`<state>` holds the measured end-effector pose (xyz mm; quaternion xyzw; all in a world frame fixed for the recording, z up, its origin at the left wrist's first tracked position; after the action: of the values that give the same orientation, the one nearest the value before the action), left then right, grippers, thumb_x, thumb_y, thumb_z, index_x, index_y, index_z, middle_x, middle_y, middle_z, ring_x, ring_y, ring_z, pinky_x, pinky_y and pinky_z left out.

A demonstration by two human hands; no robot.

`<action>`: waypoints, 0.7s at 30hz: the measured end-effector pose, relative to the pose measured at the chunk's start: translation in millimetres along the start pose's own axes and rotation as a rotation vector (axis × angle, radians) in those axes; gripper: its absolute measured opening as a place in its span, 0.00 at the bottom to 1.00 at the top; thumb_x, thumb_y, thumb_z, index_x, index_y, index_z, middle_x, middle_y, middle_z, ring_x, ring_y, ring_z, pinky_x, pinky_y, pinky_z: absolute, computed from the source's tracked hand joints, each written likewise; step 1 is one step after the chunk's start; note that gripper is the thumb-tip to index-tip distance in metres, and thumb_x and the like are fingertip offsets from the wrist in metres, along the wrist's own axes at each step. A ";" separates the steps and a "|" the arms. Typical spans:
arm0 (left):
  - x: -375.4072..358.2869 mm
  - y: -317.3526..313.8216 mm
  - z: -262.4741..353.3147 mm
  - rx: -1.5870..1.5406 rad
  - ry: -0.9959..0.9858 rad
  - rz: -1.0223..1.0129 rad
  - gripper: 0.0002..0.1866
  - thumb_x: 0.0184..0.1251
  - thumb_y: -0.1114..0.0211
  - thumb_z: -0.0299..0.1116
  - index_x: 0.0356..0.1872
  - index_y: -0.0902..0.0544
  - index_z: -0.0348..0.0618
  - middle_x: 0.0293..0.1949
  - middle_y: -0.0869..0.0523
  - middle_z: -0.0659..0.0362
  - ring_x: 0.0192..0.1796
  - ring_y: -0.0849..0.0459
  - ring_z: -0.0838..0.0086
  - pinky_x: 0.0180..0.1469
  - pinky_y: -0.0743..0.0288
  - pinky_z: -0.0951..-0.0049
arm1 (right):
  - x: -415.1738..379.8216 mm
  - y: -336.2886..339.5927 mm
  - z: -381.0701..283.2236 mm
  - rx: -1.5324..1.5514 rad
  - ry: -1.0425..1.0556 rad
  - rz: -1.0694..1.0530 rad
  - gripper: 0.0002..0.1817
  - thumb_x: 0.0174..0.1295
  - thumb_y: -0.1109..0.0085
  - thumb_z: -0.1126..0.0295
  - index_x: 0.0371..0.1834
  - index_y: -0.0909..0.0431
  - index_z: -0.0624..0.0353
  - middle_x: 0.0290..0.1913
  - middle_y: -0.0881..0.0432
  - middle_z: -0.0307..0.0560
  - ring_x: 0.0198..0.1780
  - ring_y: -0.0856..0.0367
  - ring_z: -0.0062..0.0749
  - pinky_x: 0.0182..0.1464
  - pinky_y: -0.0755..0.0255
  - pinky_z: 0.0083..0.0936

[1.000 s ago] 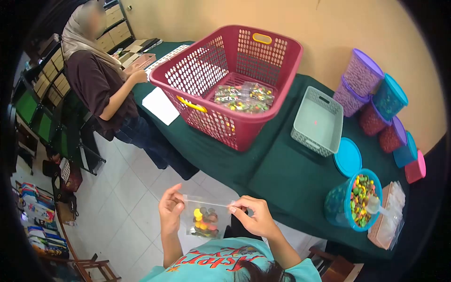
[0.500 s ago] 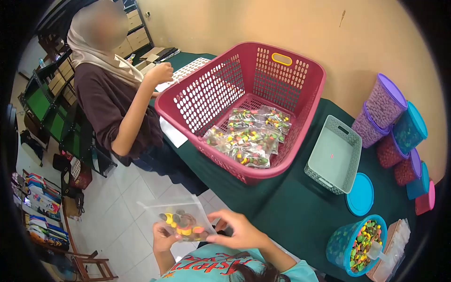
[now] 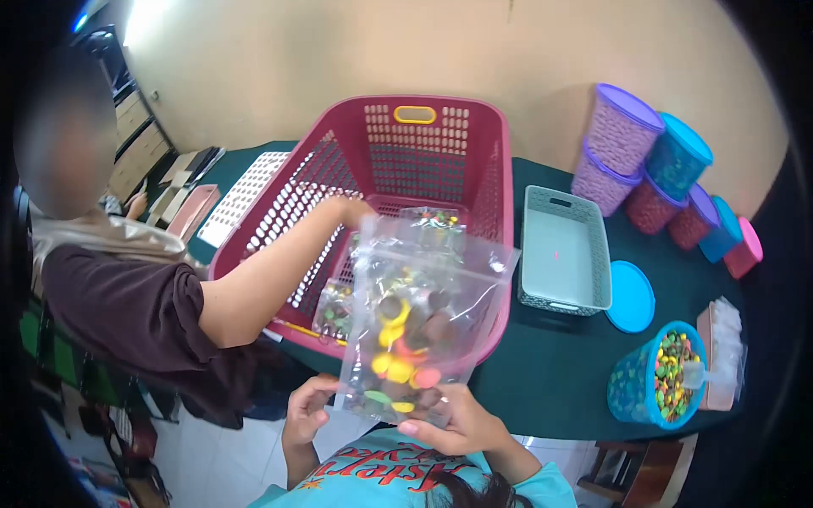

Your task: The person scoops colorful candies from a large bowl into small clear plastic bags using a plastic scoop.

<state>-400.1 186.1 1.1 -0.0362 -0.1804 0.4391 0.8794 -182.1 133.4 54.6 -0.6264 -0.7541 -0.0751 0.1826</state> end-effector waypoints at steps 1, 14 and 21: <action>8.0 5.1 -1.3 -0.001 0.011 -0.010 0.20 0.54 0.41 0.32 0.46 0.28 0.30 0.44 0.24 0.49 0.48 0.25 0.66 0.54 0.37 0.66 | -0.8 4.2 -1.5 -0.033 -0.027 0.035 0.11 0.51 0.43 0.72 0.32 0.25 0.71 0.27 0.23 0.49 0.27 0.26 0.28 0.31 0.33 0.23; 61.8 80.2 -46.7 -0.157 0.304 -0.542 0.19 0.55 0.42 0.28 0.49 0.29 0.35 0.42 0.21 0.54 0.50 0.26 0.70 0.58 0.41 0.69 | 20.6 -8.3 -37.0 -0.217 -0.206 0.106 0.31 0.56 0.51 0.51 0.55 0.35 0.64 0.28 0.23 0.47 0.31 0.21 0.29 0.34 0.28 0.20; 436.0 126.1 -22.2 1.912 -0.993 -0.928 0.02 0.48 0.46 0.31 0.24 0.25 0.49 0.24 0.22 0.61 0.37 0.22 0.67 0.40 0.27 0.67 | -4.7 -33.1 -17.0 -0.498 -0.196 0.203 0.22 0.57 0.46 0.63 0.52 0.33 0.63 0.33 0.24 0.48 0.33 0.22 0.34 0.36 0.28 0.24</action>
<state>-248.6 607.7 76.9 0.8839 -0.0963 -0.0009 0.4576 -210.5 116.5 72.3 -0.7285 -0.6600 -0.1783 -0.0440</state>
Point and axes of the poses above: each hand's wrist, its own x-axis towards the middle knuckle, its own y-axis out of the back of the hand, z = x × y, the point moved 1 cm from there along x, towards the middle knuckle
